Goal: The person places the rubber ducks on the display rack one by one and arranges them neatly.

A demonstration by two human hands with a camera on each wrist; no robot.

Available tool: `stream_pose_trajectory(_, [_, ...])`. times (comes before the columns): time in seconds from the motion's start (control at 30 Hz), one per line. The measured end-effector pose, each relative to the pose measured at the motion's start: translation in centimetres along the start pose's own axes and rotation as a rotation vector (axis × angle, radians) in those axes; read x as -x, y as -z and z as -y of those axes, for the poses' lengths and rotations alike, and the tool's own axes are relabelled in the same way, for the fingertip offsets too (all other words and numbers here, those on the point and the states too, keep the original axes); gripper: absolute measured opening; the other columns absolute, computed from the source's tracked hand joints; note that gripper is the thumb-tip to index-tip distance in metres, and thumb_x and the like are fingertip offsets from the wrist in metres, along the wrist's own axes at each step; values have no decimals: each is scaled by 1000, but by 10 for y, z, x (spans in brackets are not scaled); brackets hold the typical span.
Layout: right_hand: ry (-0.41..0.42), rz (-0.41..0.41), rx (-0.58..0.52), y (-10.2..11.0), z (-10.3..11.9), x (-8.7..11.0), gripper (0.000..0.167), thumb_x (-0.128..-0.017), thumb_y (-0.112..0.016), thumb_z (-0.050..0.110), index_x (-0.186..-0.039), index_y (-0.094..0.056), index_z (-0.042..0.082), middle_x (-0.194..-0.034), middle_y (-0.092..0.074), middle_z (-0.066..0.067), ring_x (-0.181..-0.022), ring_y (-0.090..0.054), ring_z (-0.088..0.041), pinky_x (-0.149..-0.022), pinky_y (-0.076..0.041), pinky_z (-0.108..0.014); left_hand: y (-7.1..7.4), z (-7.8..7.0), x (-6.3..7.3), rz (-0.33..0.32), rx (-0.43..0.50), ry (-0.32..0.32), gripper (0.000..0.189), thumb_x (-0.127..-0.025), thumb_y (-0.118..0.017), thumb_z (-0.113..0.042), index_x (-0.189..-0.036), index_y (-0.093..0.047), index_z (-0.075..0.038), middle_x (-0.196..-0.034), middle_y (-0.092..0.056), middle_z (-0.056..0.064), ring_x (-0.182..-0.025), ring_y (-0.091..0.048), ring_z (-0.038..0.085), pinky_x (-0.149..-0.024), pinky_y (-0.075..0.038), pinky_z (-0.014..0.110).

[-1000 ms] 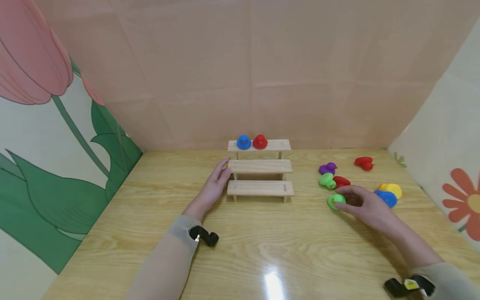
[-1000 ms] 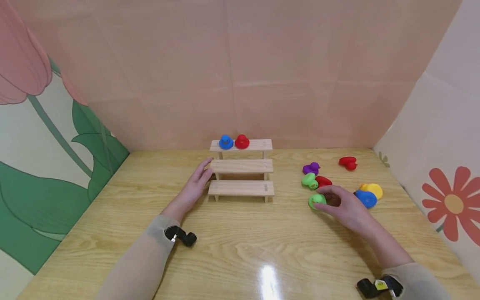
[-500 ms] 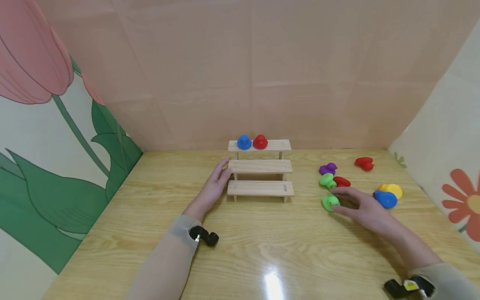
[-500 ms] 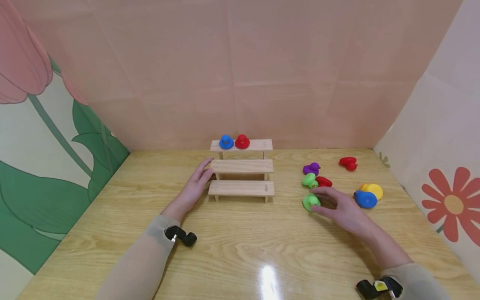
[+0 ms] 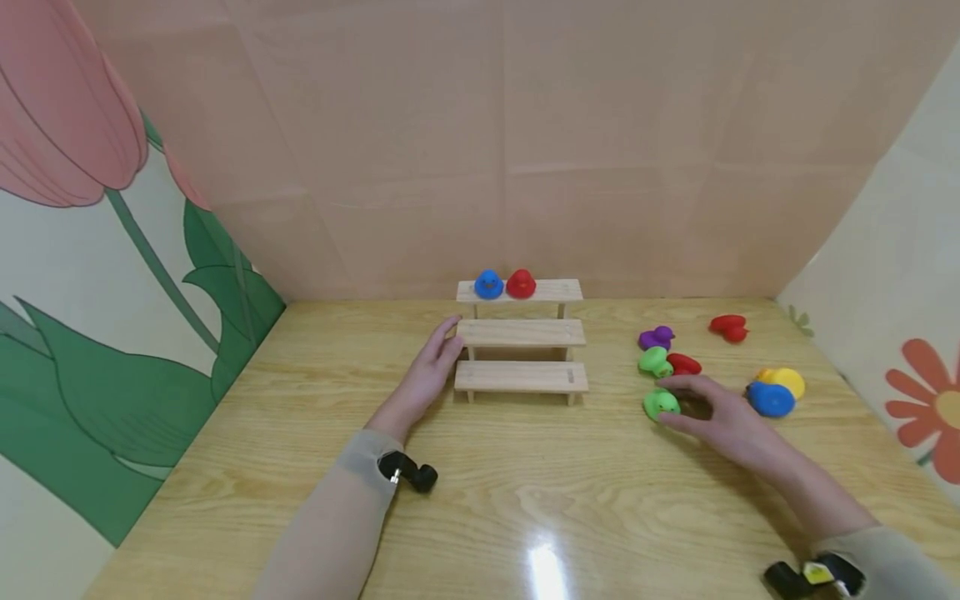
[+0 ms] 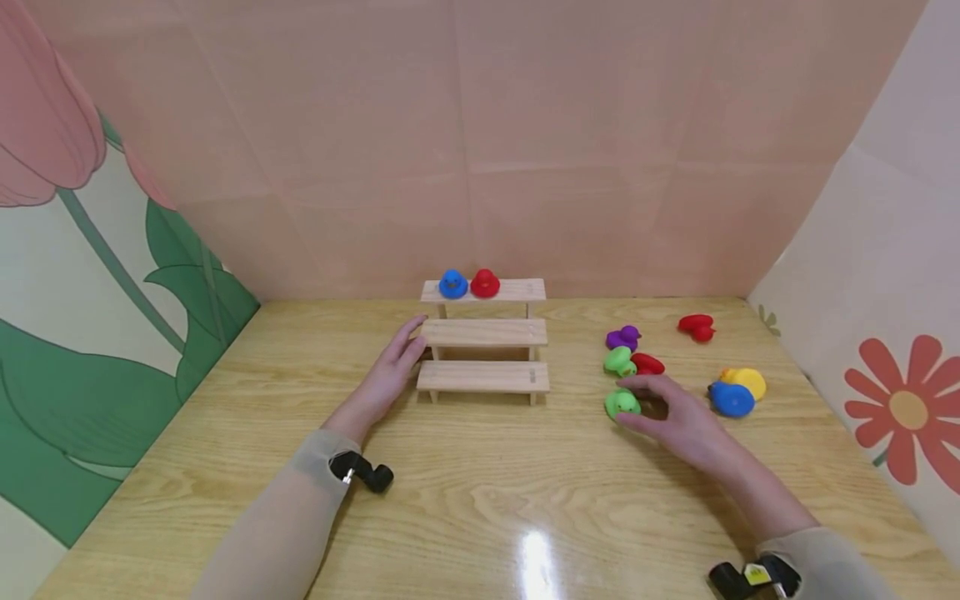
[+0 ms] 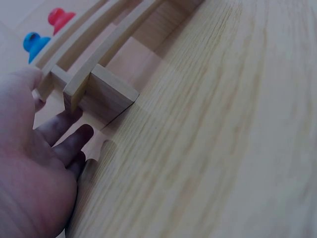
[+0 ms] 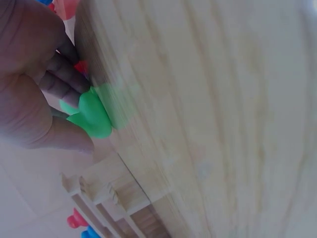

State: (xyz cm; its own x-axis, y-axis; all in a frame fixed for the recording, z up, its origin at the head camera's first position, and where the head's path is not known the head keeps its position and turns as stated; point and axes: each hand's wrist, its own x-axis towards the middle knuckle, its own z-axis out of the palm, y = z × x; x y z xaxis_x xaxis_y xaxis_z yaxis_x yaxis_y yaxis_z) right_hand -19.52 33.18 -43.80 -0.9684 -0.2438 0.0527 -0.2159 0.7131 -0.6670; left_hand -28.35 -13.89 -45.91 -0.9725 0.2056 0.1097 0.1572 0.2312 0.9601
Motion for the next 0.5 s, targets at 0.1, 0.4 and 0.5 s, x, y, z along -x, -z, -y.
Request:
stream_pose_trajectory(0.1, [-2,-1,7,-1,-1,0,60,-103,-81,45,-151,-62,15,-153,-59,-22,-143,-49,-50,-111,-40,-74,0,1,0,4,1,-3,67,-117,-47,-56,-176,-31,-29,-179,-32,8,-162,-34,37,-133,-21,59])
stream_pose_trajectory(0.4, [-11,24,-10,4,-3,1,62,-101,-82,48,-153,-62,19,-160,-55,-19,-150,-40,-51,-113,-32,-80,0,0,0,4,-3,-2,66,-117,-47,-57,-175,-32,-31,-179,-32,7,-163,-31,35,-133,-22,58])
stream_pose_trajectory(0.5, [-11,30,-22,6,-4,1,62,-101,-81,50,-152,-63,20,-159,-56,-17,-150,-41,-48,-114,-32,-78,1,0,0,4,-6,-3,67,-117,-47,-58,-176,-31,-30,-178,-32,8,-163,-31,36,-132,-22,59])
